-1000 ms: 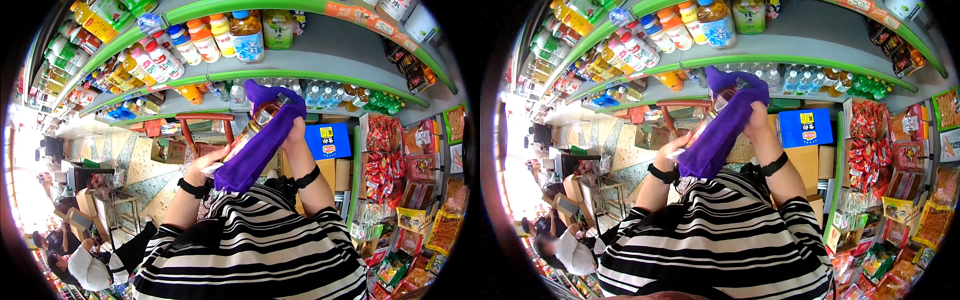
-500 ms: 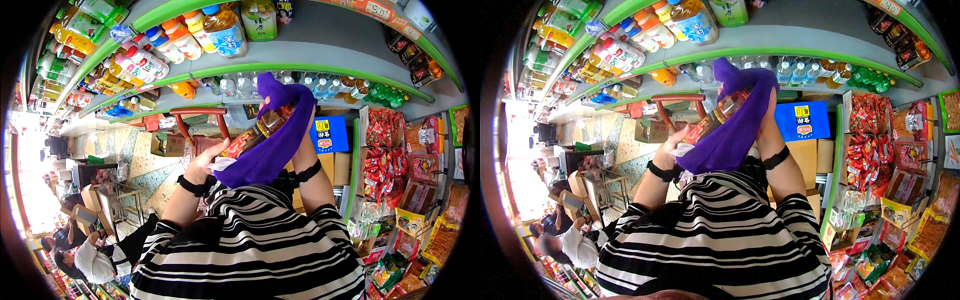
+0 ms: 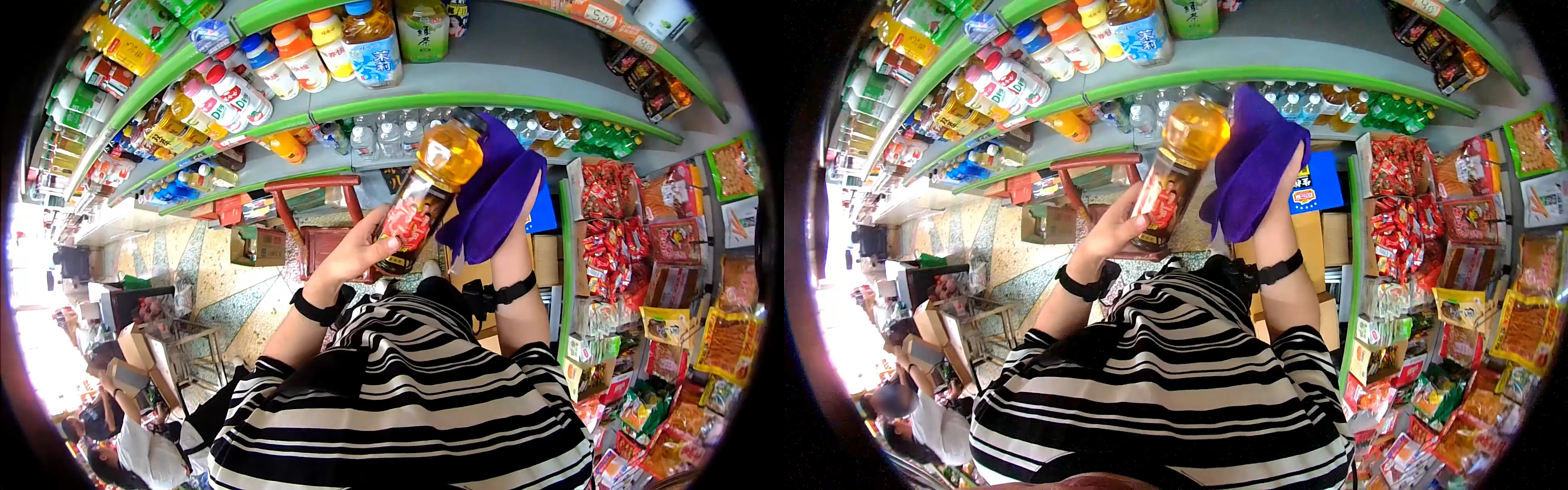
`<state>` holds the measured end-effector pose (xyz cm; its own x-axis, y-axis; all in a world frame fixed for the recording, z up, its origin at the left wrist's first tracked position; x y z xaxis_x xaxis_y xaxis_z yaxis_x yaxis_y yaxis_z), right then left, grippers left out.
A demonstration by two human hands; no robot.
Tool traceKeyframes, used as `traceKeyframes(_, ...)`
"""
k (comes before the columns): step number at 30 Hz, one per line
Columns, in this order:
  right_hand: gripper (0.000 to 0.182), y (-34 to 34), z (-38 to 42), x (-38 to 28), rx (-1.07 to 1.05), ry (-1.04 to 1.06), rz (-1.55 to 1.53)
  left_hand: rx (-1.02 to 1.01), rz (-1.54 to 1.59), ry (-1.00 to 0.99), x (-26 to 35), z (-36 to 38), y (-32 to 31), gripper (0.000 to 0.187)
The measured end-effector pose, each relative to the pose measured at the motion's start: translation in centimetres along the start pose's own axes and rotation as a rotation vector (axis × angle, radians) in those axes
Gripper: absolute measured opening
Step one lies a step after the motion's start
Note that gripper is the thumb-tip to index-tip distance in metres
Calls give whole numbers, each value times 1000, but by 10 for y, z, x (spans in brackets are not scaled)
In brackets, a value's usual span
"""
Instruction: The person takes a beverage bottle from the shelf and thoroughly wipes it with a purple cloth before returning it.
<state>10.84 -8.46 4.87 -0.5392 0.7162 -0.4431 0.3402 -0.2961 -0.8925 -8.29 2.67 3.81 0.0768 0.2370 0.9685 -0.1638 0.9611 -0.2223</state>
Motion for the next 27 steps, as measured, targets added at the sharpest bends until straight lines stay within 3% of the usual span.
traceKeyframes(1, 63, -3, 4, 4, -83, -53, -141, 9, 14, -22, 4, 3, 3, 64)
traceKeyframes(7, 73, -15, 45, 37, 114, -84, 98, -4, 159, -53, 24, 21, 11, 78)
traceKeyframes(12, 72, -21, 76, 56, 257, -94, 227, 46, 109, -98, 38, 39, 12, 77)
traceKeyframes(17, 48, -43, 100, 69, 261, -98, 276, 8, 73, -128, 35, 61, 12, 80)
traceKeyframes(21, 48, -47, 115, 85, 329, -122, 372, -18, 52, -128, 36, 76, 14, 88)
traceKeyframes(27, 27, -61, 123, 106, 176, -102, 440, -16, -78, -237, 35, 92, 23, 94)
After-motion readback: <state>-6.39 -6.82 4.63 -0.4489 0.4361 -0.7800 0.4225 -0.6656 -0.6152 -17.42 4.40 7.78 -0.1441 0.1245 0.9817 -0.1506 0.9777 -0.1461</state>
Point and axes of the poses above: each hand's wrist, its own z-axis away from the middle knuckle, its own y-axis out of the back of the hand, x = y × z, the point moved 7 cm from there along -z, towards the middle knuckle, and after that the axes turned 1 degree about y, right-handed, at the moved point
